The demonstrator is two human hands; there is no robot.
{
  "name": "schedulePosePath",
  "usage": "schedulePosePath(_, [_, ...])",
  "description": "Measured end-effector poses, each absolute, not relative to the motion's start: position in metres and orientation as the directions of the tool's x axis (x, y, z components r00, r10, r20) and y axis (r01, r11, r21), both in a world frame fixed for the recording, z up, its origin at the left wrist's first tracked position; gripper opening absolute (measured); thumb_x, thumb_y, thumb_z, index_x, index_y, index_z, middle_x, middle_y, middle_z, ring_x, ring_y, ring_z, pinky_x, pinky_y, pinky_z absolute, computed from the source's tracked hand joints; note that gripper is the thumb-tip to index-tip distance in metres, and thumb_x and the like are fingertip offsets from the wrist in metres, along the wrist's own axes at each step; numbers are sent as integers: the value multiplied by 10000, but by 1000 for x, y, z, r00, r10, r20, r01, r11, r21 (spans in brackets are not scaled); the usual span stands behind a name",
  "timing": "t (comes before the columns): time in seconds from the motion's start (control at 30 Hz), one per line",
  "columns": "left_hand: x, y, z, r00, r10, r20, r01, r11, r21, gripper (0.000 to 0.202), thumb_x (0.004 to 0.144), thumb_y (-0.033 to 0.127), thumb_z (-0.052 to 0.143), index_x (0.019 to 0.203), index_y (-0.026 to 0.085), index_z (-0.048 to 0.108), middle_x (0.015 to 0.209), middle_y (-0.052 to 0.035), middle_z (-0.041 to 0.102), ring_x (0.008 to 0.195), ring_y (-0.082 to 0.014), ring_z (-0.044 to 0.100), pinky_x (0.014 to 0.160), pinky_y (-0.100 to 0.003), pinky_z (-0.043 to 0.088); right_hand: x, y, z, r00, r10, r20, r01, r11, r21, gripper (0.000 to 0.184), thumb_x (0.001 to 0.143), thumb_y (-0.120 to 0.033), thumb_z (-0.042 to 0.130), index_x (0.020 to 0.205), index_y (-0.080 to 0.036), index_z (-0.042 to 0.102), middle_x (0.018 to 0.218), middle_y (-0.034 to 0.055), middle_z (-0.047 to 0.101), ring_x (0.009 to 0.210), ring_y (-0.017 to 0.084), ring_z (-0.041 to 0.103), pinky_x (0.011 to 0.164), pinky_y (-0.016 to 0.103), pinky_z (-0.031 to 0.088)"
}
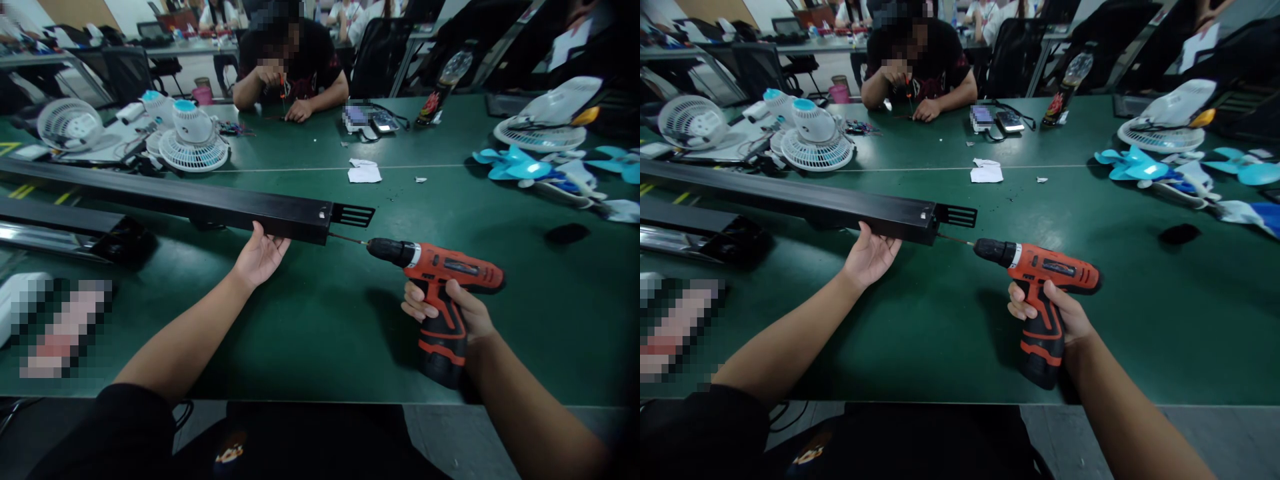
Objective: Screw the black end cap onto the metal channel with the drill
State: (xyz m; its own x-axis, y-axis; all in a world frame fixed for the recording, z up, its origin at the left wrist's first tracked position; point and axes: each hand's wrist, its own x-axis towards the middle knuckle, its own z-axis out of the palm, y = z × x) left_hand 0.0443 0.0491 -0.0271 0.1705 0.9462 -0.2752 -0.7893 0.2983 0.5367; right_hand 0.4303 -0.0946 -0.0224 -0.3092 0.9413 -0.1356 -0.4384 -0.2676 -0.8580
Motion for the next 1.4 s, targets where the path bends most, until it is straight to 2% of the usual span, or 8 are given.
schedulePosePath(0.27, [45,48,-26,171,947,-273,-784,299,544,503,1289,529,456,1568,222,741,1124,-63,894,1180,-209,884,1212,-329,648,430,-95,-27,-249,959,-133,-482,-242,-842,475,901,-636,997,1036,-196,879,871,27,635,598,112,320,563,313,538])
schedulePosePath(0.5, [46,46,-24,189,946,-262,-787,306,535,535,1302,518,395,1636,239,705,1151,-61,906,1192,-197,887,1210,-302,644,430,-95,-27,-264,953,-149,-467,-262,-845,455,907,-646,985,1048,-245,824,885,15,625,596,118,357,577,324,583])
schedulePosePath(0.9, [47,47,-26,192,954,-230,-791,290,539,572,1282,558,456,1750,270,616,1178,-56,917,1171,-205,893,1157,-295,658,430,-96,-24,-248,957,-149,-474,-254,-843,456,908,-621,993,1038,-210,844,868,39,633,584,139,365,549,362,550])
schedulePosePath(1.17, [47,45,-22,194,951,-243,-793,298,532,571,1308,504,363,1746,224,600,1140,-62,920,1119,-195,906,1078,-278,686,428,-96,-23,-255,956,-144,-459,-250,-852,468,898,-647,997,1010,-215,859,853,22,621,592,124,339,542,327,516])
schedulePosePath(1.4, [46,46,-25,202,951,-233,-793,299,531,563,1297,538,407,1727,253,633,1181,-65,915,1159,-199,899,1124,-284,674,428,-96,-23,-251,957,-145,-461,-250,-851,454,904,-638,989,1039,-227,849,862,28,625,590,141,314,541,357,534])
